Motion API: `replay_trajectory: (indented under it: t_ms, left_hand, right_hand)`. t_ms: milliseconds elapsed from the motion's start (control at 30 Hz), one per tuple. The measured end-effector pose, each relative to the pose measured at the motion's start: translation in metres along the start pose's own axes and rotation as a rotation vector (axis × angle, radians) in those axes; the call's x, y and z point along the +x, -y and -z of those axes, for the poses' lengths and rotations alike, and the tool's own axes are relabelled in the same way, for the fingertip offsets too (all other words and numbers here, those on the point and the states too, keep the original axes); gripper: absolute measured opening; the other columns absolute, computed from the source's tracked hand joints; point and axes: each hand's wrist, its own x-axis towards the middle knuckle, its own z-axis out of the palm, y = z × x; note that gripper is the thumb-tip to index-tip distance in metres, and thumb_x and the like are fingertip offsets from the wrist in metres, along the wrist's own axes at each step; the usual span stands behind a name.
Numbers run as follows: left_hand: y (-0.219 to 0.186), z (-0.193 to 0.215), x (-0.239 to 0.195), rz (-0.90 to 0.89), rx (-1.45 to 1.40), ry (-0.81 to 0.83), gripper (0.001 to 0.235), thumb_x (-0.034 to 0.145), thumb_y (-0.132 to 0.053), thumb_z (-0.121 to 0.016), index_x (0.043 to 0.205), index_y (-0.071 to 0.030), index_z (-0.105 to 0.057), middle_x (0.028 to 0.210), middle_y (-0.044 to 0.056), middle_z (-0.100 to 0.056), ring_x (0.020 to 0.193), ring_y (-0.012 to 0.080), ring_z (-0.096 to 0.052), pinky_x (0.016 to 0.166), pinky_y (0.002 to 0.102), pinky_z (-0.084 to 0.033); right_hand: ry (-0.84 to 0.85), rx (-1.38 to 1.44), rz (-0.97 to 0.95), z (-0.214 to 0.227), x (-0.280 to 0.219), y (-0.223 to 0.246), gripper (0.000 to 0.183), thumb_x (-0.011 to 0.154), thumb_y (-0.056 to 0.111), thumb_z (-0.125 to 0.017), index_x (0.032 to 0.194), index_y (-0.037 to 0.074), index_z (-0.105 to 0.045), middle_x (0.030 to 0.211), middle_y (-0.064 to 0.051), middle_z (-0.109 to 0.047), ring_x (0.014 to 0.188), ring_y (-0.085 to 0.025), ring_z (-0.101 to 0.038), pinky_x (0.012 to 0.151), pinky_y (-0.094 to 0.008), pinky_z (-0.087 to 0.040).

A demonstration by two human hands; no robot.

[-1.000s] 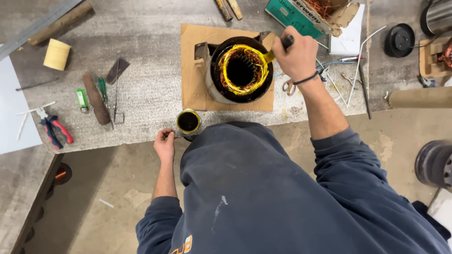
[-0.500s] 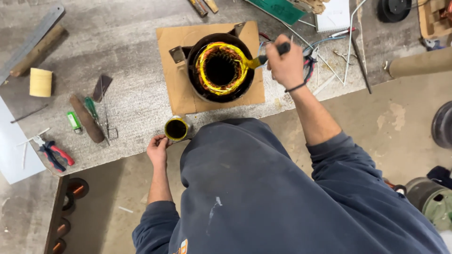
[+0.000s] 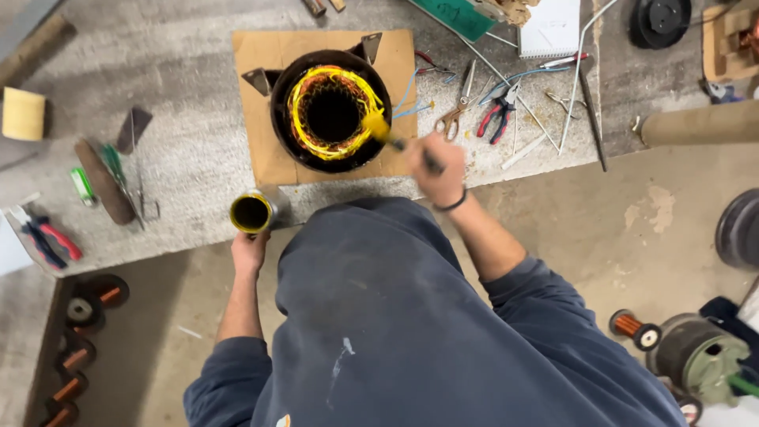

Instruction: Applying a yellow insulating varnish to the copper windings of an electric motor stator using a paintbrush.

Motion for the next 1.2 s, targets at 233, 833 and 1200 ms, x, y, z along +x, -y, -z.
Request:
replay_trajectory:
  t_ms: [233, 833, 1200]
  left_hand:
    - [0.004, -0.028, -0.033, -0.024, 0.129, 0.017, 0.035, 0.090, -0.027, -0.076, 0.118, -0.006, -0.074, 0.107, 0.012, -0.077, 0.097, 0.0219, -0.073, 0.087, 0.035, -0.055]
    - [-0.011, -0.083, -0.074, -0.018, 0.229, 0.095, 0.038, 0.090, -0.032, -0.071, 0.124, -0.015, -0.070, 0.110, 0.010, -0.076, 0.098, 0.0265, -0.074, 0.088, 0.039, -0.057]
    - [-0.028, -0.068, -0.055, -0.011, 0.265, 0.127, 0.036, 0.090, -0.033, -0.069, 0.120, -0.014, -0.071, 0.110, 0.009, -0.077, 0.101, 0.0268, -0.073, 0.088, 0.039, -0.056]
  right_hand:
    - [0.170, 0.004, 0.386, 0.005, 0.001, -0.026, 0.010, 0.089, 0.004, -0.070, 0.081, 0.004, -0.064, 0.071, -0.011, -0.065, 0.062, -0.027, -0.066, 0.058, -0.037, -0.051]
    - [0.630, 0.424, -0.057, 0.008, 0.010, -0.024, 0.015, 0.097, 0.012, -0.072, 0.106, 0.002, -0.065, 0.085, -0.010, -0.073, 0.072, -0.020, -0.071, 0.068, -0.030, -0.058]
    - [0.415, -0.098, 0.340, 0.002, 0.059, -0.014, 0.017, 0.090, 0.003, -0.085, 0.088, 0.006, -0.068, 0.072, -0.009, -0.066, 0.060, -0.023, -0.065, 0.057, -0.035, -0.048]
